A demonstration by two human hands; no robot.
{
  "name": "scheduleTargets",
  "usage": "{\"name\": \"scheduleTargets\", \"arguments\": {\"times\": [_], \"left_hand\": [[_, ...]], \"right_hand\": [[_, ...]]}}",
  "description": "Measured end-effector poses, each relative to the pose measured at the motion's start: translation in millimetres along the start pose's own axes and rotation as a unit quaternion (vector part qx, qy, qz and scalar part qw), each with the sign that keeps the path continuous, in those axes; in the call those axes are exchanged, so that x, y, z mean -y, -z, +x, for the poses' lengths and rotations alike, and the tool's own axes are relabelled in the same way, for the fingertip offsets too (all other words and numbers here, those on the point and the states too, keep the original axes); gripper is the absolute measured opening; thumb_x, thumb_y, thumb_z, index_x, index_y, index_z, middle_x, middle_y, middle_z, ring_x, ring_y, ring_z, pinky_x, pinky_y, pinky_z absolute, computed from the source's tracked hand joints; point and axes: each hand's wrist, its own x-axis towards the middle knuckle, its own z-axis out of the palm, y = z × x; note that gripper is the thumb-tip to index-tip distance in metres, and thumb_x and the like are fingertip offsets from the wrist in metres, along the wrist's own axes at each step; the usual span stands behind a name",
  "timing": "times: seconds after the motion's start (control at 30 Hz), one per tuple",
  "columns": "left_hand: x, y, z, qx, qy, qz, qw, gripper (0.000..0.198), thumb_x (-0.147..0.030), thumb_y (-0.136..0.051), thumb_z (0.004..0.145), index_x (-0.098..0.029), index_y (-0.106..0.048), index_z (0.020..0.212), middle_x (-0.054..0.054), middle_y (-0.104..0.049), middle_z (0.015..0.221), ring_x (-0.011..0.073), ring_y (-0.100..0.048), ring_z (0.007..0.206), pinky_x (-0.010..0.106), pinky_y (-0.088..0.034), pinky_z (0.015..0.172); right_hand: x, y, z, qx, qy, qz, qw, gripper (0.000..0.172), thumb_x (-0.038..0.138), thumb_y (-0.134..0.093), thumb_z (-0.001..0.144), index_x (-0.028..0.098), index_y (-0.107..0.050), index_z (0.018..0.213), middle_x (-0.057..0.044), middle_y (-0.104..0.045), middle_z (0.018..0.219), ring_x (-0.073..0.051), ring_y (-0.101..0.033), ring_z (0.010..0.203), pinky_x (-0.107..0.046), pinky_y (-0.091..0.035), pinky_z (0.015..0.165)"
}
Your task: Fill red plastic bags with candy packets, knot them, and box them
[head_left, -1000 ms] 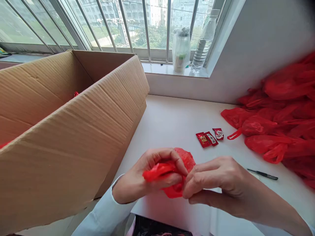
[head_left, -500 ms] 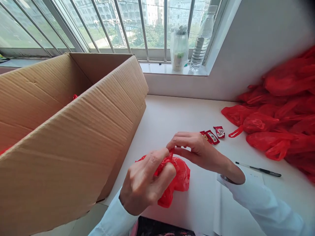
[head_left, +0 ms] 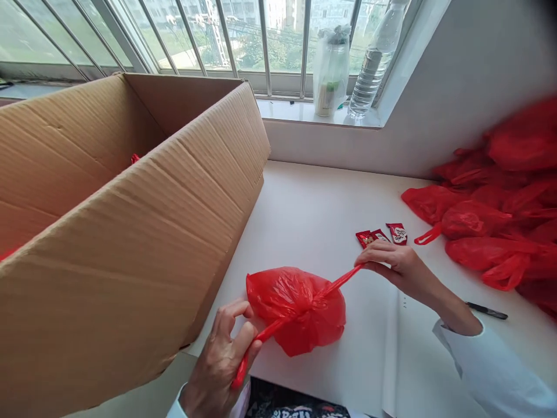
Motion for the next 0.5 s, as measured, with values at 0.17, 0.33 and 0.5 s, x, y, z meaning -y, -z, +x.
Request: {"name": "scheduleTargets", "arguments": {"times": [0.17, 0.33, 0.5], "left_hand": [[1, -17.5, -14, 0.008, 0.068, -0.138, 0.988, 0.018, -0.029, -0.042, 0.092, -0.02, -0.055, 0.084, 0.011, -0.051, 0.106, 0.0259, -0.048, 0.108, 0.04, -0.05, 0.086], [14, -36.8, -29, -0.037, 0.088, -0.241, 0.966, 0.074, -0.087, -0.031, 0.07, -0.021, -0.055, 0.094, 0.014, -0.046, 0.116, 0.0334, -0.05, 0.11, 0.048, -0.052, 0.086], [29, -33.3, -45, -0.033, 0.146, -0.181, 0.972, 0.06, -0.073, -0.028, 0.084, -0.024, -0.056, 0.101, 0.013, -0.052, 0.116, 0.0306, -0.056, 0.108, 0.047, -0.055, 0.082]], "right_hand": [[30, 6, 4, 0.055, -0.001, -0.041, 0.998, 0.041, 0.026, -0.048, 0.092, 0.024, -0.046, 0.133, -0.011, -0.048, 0.136, -0.021, -0.049, 0.124, -0.037, -0.049, 0.094], [106, -34, 17, 0.07, 0.104, -0.108, 0.986, 0.076, 0.045, -0.065, 0.08, 0.023, -0.031, 0.144, -0.015, -0.047, 0.139, -0.03, -0.051, 0.121, -0.045, -0.049, 0.093], [105, -62, 38, 0.063, 0.123, -0.119, 0.983, 0.007, 0.018, -0.056, 0.083, 0.022, -0.06, 0.086, -0.001, -0.065, 0.079, -0.014, -0.062, 0.062, -0.025, -0.049, 0.055]]}}
